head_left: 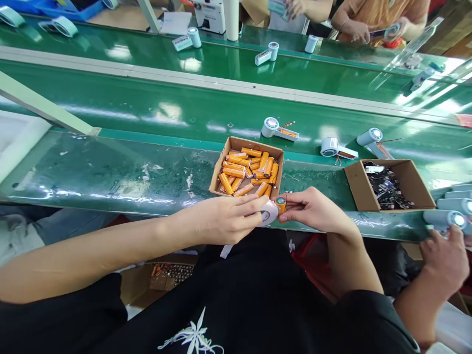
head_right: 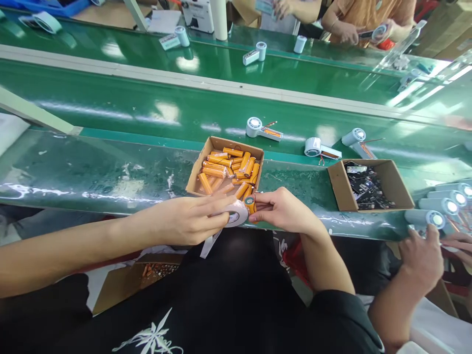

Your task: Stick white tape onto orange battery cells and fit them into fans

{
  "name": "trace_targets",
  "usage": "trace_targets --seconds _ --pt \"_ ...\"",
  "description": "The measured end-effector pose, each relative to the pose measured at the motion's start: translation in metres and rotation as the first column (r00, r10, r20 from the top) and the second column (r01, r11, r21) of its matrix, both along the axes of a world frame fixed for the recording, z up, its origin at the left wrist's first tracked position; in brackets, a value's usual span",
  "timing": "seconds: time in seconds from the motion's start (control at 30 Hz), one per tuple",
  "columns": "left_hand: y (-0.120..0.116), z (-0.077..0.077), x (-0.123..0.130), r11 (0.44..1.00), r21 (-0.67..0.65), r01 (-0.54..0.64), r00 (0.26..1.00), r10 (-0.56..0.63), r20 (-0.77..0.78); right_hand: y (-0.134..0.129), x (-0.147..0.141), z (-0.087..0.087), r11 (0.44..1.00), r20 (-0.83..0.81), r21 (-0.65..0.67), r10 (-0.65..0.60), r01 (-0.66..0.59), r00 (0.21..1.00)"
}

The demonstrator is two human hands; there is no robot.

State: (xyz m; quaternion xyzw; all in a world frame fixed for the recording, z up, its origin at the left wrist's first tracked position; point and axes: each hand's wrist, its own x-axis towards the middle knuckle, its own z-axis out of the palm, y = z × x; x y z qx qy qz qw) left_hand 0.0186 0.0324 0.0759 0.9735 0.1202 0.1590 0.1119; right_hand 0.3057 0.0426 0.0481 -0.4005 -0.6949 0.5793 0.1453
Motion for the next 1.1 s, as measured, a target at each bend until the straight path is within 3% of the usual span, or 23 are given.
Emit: trace_targets --seconds 0.1,0.17,0.3,0.37,0.47,0.53,0.57,0.63,0.7,0.77,0.8,0.83,0.87,0.9,0.97,1.03,1.1 --pt "-0.005 -0.011 0.003 0.997 0.059 -0.047 0.998 0.045 0.036 -0.004 -0.003 -0.022 0.970 -0.168 -0.218 -0.148 0.110 0.975" --pt "-0.009 -0.019 0.005 0.991 0.113 -0.077 0.996 0.072 0.051 -0.006 -0.003 -0.035 0.940 -0.234 -0.291 -0.248 0.176 0.940" --pt "-0.015 -0.036 0.008 0.969 0.198 -0.147 0.989 0.143 0.032 -0.010 -0.005 -0.052 0.904 -0.281 -0.299 -0.389 0.305 0.877" --pt "-0.018 -0.046 0.009 0.958 0.204 -0.200 0.980 0.194 0.048 -0.017 -0.013 -0.061 0.858 -0.335 -0.285 -0.507 0.427 0.794" --pt "-0.025 -0.066 0.016 0.931 0.179 -0.318 0.942 0.289 0.167 -0.037 -0.039 -0.077 0.676 -0.450 -0.289 -0.721 0.677 0.528" --pt "-0.032 -0.080 0.024 0.905 0.141 -0.402 0.894 0.354 0.275 -0.052 -0.058 -0.086 0.521 -0.498 -0.312 -0.802 0.794 0.330" --pt "-0.037 -0.086 0.029 0.891 0.100 -0.443 0.863 0.393 0.318 -0.057 -0.063 -0.088 0.472 -0.506 -0.322 -0.819 0.821 0.273" --pt "-0.051 -0.094 0.039 0.886 -0.010 -0.464 0.830 0.439 0.344 -0.059 -0.062 -0.088 0.460 -0.496 -0.312 -0.825 0.831 0.270" --pt "-0.069 -0.097 0.045 0.951 -0.061 -0.303 0.898 0.307 0.316 -0.045 -0.041 -0.080 0.464 -0.515 -0.253 -0.807 0.849 0.287" --pt "-0.083 -0.096 0.040 0.996 0.000 -0.094 0.957 0.090 0.277 -0.021 -0.008 -0.069 0.370 -0.614 -0.157 -0.763 0.916 0.203" --pt "-0.086 -0.096 0.031 0.995 0.056 -0.078 0.968 0.062 0.242 -0.009 0.009 -0.063 0.298 -0.670 -0.118 -0.728 0.947 0.145" --pt "-0.085 -0.097 0.017 0.984 0.110 -0.139 0.972 0.114 0.207 0.002 0.024 -0.060 0.247 -0.708 -0.092 -0.697 0.965 0.111" --pt "-0.080 -0.099 -0.002 0.952 0.157 -0.262 0.955 0.232 0.184 0.010 0.037 -0.058 0.232 -0.724 -0.078 -0.682 0.970 0.105" --pt "-0.071 -0.103 -0.025 0.887 0.193 -0.419 0.904 0.388 0.178 0.015 0.046 -0.058 0.251 -0.717 -0.075 -0.686 0.965 0.123" --pt "-0.044 -0.114 -0.075 0.682 0.193 -0.706 0.708 0.667 0.234 0.016 0.053 -0.066 0.352 -0.646 -0.107 -0.736 0.930 0.204" --pt "-0.016 -0.129 -0.121 0.525 0.090 -0.846 0.530 0.813 0.242 0.014 0.053 -0.080 0.445 -0.548 -0.169 -0.784 0.879 0.291" --pt "0.000 -0.140 -0.154 0.494 -0.070 -0.867 0.486 0.868 0.101 0.017 0.053 -0.093 0.490 -0.485 -0.197 -0.802 0.849 0.350"
